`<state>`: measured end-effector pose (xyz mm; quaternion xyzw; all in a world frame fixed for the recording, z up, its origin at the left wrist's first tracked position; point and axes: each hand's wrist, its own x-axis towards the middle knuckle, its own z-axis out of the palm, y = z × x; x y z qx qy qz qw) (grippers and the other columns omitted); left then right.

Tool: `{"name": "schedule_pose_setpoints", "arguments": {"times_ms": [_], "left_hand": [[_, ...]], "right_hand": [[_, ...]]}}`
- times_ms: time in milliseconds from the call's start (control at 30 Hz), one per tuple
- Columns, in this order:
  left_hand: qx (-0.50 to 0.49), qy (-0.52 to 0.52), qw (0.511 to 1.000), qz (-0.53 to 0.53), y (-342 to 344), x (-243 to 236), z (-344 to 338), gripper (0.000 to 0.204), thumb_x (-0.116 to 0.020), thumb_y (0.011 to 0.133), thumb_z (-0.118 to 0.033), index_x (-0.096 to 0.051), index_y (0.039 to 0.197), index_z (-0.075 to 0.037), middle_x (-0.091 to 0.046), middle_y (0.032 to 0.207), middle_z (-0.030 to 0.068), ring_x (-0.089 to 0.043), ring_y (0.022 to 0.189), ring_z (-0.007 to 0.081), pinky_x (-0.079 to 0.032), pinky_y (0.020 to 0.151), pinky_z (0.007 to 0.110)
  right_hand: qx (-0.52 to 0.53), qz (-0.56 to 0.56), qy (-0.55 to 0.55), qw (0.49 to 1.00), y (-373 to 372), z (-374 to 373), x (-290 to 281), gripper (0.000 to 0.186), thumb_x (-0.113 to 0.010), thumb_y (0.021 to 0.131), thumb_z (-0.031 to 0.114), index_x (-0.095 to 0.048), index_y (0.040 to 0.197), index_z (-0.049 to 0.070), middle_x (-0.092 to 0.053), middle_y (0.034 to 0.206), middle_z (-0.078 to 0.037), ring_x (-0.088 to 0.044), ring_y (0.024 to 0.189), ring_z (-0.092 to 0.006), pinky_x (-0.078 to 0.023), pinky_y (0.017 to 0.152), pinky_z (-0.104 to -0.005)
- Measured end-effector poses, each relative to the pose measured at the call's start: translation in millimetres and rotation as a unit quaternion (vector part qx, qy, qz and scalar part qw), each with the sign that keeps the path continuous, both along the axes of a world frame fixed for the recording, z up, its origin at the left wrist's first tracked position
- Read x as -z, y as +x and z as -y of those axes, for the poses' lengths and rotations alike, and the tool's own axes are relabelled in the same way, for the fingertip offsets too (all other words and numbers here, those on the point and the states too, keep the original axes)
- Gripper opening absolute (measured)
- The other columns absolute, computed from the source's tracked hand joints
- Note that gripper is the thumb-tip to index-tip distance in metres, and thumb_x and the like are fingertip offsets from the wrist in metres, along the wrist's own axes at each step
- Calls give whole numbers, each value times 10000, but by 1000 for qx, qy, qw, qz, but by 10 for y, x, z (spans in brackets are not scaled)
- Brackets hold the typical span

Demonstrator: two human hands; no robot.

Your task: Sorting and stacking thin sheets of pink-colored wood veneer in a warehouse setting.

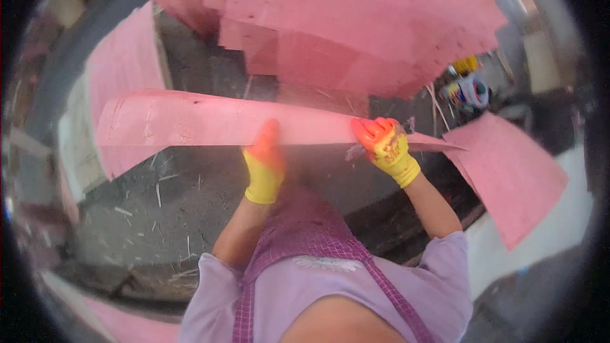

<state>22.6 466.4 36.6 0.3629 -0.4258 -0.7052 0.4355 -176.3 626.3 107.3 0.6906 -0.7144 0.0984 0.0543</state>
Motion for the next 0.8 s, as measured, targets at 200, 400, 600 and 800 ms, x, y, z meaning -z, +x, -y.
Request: {"name": "schedule_pose_setpoints", "arguments": {"times_ms": [200,400,600,800], "left_hand": [[-65,-108,985,115,780,-228,551,348,-573,746,-6,-572,1094,-10,-614,1022,129,-618,923,262,-509,785,362],[-205,-39,978,28,2018,-1171,1441,226,-566,828,-18,-608,1047,18,-616,994,107,-612,892,204,-518,775,346],[-300,-66,946,-107,3674,-1898,2730,219,-554,853,-60,-552,1059,14,-596,1027,99,-592,948,216,-513,815,368],[-319,-250,911,-79,6031,-2423,4857,146,-514,899,-81,-536,1002,20,-575,984,112,-565,958,221,-490,877,330]], "right_hand": [[-52,35,-10,998,448,713,-126,595,-638,497,99,-584,1089,77,-604,1013,-40,-540,804,-229,-435,706,-366],[-192,76,-94,974,1372,2199,-634,498,-602,578,105,-579,1075,77,-585,935,-31,-535,783,-228,-445,666,-365],[-430,138,-252,856,2714,4425,-854,429,-617,611,127,-568,1035,84,-548,897,-79,-546,813,-267,-427,699,-383],[-506,52,-316,801,4646,7136,-1912,290,-534,751,195,-628,1024,160,-650,934,-111,-602,922,-293,-471,805,-396]]}}
